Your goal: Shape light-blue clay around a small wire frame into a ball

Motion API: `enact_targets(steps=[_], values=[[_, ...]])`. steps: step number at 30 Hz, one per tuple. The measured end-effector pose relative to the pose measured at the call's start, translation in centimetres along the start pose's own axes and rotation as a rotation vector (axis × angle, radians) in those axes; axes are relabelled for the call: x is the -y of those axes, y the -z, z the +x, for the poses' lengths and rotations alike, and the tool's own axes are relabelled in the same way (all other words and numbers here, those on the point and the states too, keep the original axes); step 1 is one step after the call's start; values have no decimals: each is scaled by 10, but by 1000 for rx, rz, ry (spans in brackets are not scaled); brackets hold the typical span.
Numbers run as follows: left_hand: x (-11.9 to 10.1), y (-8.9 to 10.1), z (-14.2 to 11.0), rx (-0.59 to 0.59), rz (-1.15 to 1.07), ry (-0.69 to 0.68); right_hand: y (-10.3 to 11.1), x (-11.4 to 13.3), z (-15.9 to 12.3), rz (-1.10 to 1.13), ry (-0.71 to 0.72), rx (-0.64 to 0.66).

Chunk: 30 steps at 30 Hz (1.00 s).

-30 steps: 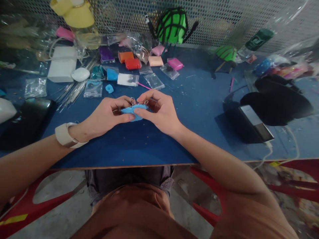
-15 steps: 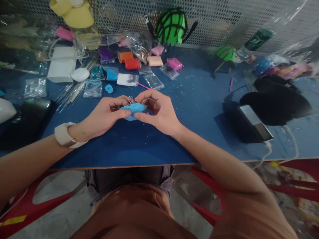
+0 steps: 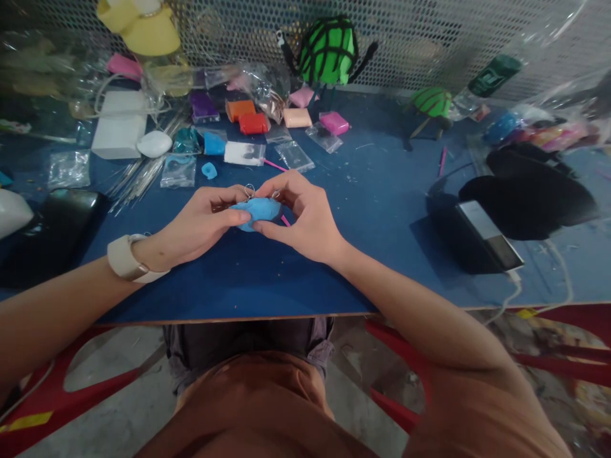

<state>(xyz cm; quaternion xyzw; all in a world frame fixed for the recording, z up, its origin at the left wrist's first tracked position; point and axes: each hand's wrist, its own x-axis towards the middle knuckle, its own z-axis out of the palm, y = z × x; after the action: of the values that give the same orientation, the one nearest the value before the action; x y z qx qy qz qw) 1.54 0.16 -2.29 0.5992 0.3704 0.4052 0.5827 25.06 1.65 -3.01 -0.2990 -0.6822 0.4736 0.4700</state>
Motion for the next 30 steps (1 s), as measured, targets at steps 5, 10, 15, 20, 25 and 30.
enact_targets(steps=[5, 10, 15, 20, 25, 30], values=[[1, 3, 0, -7, 98, -26, 2, 0, -1, 19, -3, -1], [2, 4, -1, 22, 16, -15, 12, -5, -1, 104, -47, 36], [3, 6, -1, 54, -103, -6, 15, -7, 2, 154, -99, -2], [3, 5, 0, 46, -159, 22, 15, -9, 2, 198, -52, 8], [1, 3, -1, 37, -177, 49, 14, -13, 3, 283, 22, 28], [1, 2, 0, 24, -145, 22, 12, -12, 5, 318, 20, 30]])
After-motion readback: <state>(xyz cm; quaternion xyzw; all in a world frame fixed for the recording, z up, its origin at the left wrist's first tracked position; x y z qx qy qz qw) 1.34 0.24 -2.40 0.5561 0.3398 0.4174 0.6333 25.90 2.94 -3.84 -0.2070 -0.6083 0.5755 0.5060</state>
